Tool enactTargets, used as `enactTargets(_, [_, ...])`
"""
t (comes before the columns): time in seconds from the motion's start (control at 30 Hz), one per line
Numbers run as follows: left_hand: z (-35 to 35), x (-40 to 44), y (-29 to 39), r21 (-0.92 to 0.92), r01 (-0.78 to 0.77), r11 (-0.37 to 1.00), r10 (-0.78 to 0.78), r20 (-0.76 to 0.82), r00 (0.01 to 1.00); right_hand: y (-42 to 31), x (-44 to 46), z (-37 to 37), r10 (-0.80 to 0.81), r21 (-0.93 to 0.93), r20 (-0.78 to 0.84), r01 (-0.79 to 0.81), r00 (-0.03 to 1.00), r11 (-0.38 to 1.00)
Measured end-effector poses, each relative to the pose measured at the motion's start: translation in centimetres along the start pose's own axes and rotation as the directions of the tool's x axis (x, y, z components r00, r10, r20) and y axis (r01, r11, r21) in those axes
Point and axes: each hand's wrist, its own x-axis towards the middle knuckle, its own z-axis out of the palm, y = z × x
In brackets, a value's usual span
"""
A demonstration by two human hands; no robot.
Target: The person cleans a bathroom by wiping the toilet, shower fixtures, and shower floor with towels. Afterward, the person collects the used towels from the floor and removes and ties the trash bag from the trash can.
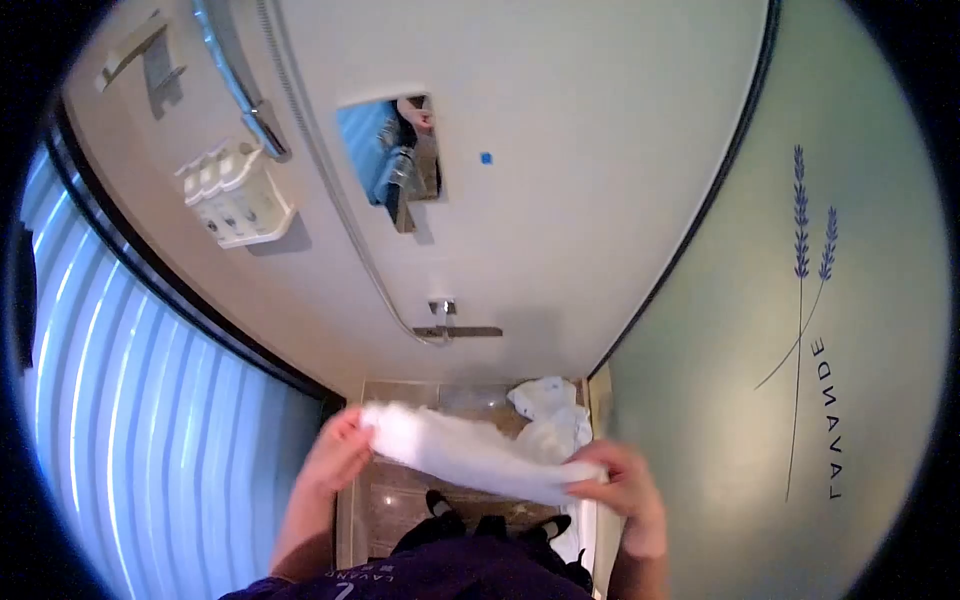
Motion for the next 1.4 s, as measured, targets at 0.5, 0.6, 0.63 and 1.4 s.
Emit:
enactTargets(0.5, [-12.5,5.5,1.5,0.013,-0.134,0.991,0.135,-0.048,0.99,-6.8,15.9,11.3,0.102,0.605,-0.578,0.341,0.81,0.719])
enactTargets(0.6, [-14.3,6.3,2.5,0.01,-0.119,0.993,0.119,-0.103,0.988,-8.1,23.1,7.6,-0.165,0.47,-0.549,0.466,0.819,0.75])
enactTargets(0.63, [-15.0,6.5,2.8,0.024,-0.119,0.993,0.121,-0.118,0.986,-9.0,26.7,6.8,-0.187,0.422,-0.451,0.393,0.873,0.817])
enactTargets(1.4, [-10.4,27.0,13.7,0.769,-0.458,0.446,0.583,0.138,0.801,3.4,39.3,18.1,-0.768,-0.803,-0.295,0.288,0.569,0.522])
